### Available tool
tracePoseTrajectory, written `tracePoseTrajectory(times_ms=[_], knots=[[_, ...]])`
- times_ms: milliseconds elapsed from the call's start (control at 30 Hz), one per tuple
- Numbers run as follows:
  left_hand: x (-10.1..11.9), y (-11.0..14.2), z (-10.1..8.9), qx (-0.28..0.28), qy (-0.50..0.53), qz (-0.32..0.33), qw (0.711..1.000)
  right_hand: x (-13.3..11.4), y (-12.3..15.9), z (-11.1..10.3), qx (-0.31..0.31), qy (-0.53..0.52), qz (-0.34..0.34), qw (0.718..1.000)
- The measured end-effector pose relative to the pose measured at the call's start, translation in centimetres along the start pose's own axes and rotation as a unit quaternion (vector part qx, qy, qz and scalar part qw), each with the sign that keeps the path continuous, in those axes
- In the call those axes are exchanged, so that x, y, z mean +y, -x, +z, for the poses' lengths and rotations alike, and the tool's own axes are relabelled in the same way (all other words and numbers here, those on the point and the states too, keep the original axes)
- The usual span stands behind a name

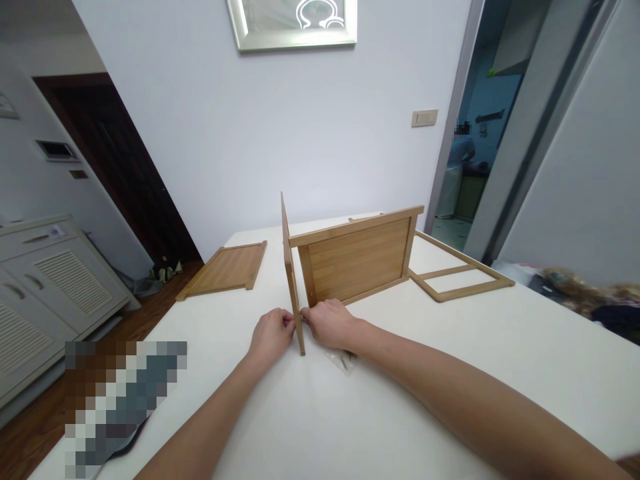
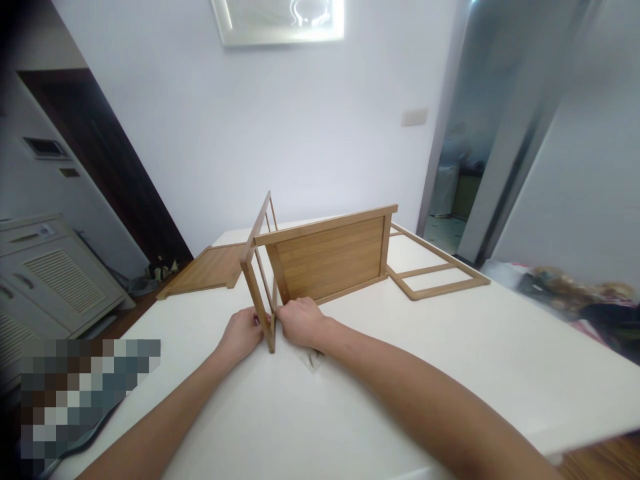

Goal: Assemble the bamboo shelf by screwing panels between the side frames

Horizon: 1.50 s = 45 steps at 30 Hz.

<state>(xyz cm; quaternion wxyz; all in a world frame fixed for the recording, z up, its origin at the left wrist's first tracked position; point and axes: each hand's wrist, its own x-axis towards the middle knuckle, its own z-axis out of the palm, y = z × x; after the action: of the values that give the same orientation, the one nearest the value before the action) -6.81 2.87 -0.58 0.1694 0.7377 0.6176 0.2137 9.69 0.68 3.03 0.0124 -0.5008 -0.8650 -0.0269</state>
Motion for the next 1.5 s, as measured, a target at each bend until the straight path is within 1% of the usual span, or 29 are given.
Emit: tracePoseTrajectory(times_ms=[200,367,500,667,767,967,1200,1333,1500], knots=[[0.4,0.1,-0.2,0.001,0.009,-0.021,1.0,0.0,0.0,-0.2,-0.006,-0.001,0.002,1.0],[0.4,0.0,0.0,0.006,0.023,-0.026,0.999,-0.1,0.1,-0.4,-0.005,0.0,0.005,1.0],[0.3,-0.1,-0.2,0.003,0.028,-0.019,0.999,-0.1,0.1,-0.4,-0.005,0.004,0.003,1.0],[0.1,0.0,-0.8,-0.005,0.017,0.01,1.0,0.0,0.1,-0.3,-0.005,0.008,0.002,1.0],[0.2,0.1,-0.8,-0.008,0.007,0.019,1.0,0.1,0.1,-0.3,-0.004,0.01,0.003,1.0],[0.2,0.2,0.0,-0.007,-0.018,0.01,1.0,0.1,0.1,-0.3,-0.01,0.014,0.003,1.0],[0.1,0.0,0.2,0.0,0.015,-0.012,1.0,0.1,0.1,-0.2,-0.008,0.013,-0.001,1.0],[0.1,-0.1,-0.1,-0.004,0.034,-0.003,0.999,0.2,0.1,-0.2,-0.003,0.011,-0.004,1.0],[0.1,0.0,-0.2,0.0,0.006,0.018,1.0,0.1,0.1,-0.3,-0.006,0.01,-0.003,1.0]])
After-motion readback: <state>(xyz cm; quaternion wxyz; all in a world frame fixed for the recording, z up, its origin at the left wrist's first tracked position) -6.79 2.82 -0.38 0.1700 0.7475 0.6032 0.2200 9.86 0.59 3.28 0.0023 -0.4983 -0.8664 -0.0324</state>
